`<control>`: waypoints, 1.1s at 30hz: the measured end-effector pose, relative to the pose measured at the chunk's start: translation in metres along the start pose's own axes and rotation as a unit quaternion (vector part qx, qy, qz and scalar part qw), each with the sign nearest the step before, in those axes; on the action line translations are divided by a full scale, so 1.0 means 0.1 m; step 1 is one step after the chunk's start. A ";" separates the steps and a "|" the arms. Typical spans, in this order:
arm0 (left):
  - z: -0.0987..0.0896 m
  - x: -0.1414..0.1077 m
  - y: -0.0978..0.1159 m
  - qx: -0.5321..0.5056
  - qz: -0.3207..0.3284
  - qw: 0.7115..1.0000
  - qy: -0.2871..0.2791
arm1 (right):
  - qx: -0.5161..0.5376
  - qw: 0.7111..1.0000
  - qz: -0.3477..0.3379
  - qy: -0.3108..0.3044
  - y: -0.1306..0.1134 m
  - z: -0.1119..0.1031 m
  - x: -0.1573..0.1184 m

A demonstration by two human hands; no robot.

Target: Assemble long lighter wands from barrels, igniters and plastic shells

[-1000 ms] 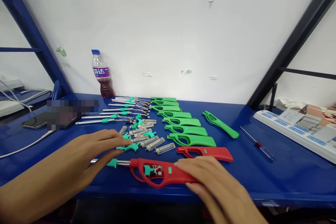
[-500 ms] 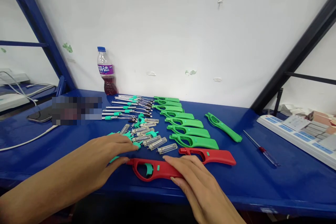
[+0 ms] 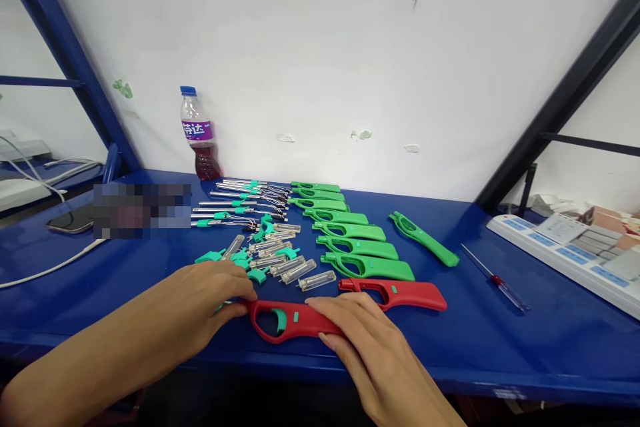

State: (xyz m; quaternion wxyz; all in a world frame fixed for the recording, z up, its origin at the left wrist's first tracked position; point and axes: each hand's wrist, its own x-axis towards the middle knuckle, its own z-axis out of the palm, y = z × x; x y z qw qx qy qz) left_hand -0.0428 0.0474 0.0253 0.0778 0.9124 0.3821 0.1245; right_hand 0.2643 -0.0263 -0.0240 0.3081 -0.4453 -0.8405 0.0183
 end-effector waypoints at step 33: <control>0.02 -0.14 0.28 0.087 0.019 0.996 -0.025 | 0.002 1.000 0.023 -0.003 -0.03 0.04 0.04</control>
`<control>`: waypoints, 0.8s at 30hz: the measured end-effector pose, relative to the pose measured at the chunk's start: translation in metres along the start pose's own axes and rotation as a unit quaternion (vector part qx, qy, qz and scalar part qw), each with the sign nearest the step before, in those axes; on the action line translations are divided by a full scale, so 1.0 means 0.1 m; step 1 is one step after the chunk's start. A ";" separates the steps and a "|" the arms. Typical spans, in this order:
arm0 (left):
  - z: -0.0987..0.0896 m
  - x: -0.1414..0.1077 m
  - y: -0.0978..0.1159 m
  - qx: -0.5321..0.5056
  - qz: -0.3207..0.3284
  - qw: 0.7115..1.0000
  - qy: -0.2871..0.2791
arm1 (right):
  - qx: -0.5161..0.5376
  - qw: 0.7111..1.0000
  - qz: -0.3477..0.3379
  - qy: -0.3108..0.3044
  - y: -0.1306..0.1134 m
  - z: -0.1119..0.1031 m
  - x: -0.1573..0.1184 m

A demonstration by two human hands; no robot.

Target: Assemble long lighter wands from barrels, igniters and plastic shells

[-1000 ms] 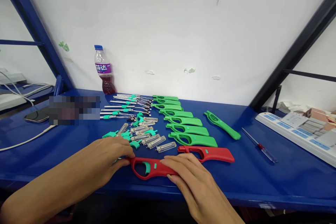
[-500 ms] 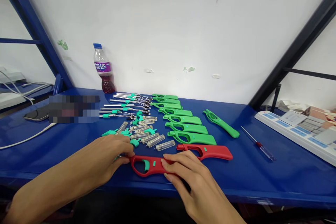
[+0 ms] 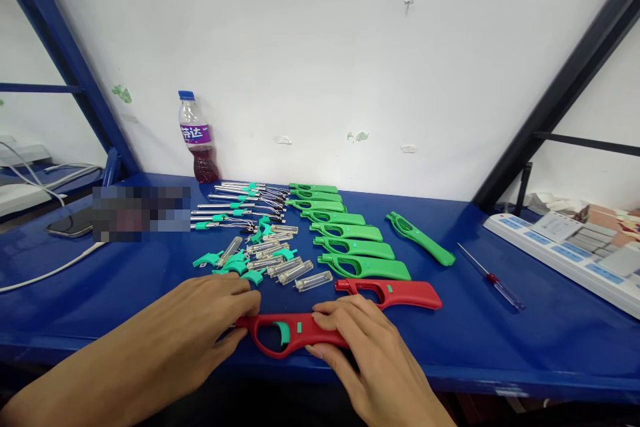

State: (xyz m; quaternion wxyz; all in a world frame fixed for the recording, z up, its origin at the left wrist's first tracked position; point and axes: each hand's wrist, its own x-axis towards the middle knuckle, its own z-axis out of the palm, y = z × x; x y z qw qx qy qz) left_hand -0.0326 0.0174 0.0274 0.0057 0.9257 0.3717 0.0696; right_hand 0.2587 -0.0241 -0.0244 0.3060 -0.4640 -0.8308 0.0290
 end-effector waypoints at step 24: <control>-0.30 0.09 -0.32 0.064 0.060 0.981 0.173 | -0.172 0.979 -0.054 0.100 -0.04 0.02 -0.04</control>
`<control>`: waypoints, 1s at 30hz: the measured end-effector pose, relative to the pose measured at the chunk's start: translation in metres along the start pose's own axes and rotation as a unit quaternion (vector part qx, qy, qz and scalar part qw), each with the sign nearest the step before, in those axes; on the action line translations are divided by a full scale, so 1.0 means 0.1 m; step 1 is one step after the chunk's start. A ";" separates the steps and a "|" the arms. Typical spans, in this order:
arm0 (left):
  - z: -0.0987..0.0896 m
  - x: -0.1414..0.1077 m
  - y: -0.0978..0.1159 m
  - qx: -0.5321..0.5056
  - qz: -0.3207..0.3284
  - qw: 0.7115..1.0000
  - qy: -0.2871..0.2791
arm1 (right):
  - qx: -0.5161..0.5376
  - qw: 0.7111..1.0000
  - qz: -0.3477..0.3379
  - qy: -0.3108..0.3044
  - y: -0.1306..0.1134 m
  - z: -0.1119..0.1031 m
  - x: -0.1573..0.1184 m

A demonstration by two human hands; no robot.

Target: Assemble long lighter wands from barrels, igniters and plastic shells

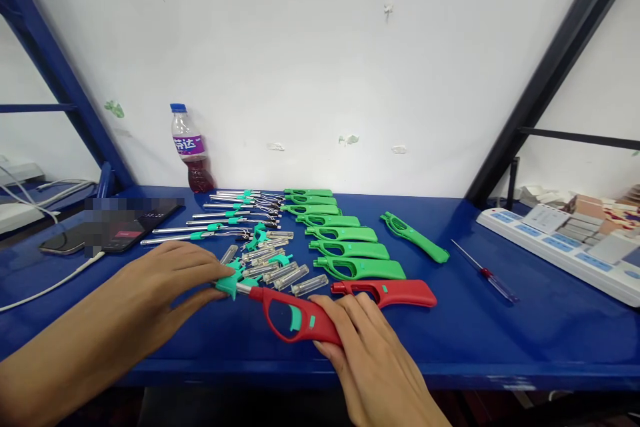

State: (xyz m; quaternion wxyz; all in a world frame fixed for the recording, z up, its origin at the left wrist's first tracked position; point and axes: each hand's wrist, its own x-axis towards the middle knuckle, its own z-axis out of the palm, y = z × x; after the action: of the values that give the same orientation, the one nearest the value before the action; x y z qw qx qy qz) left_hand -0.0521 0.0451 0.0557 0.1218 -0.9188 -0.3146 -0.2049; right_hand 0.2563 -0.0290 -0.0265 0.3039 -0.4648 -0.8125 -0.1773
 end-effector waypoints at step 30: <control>0.20 0.25 0.36 -0.076 0.035 0.991 0.103 | 0.096 0.988 0.113 0.037 0.09 0.00 -0.16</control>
State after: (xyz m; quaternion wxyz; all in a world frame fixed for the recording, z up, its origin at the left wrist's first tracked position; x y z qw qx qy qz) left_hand -0.0058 0.0374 0.0462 0.0902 -0.9100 -0.2514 -0.3171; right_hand 0.2696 -0.0346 -0.0370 0.3953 -0.5152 -0.7563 -0.0798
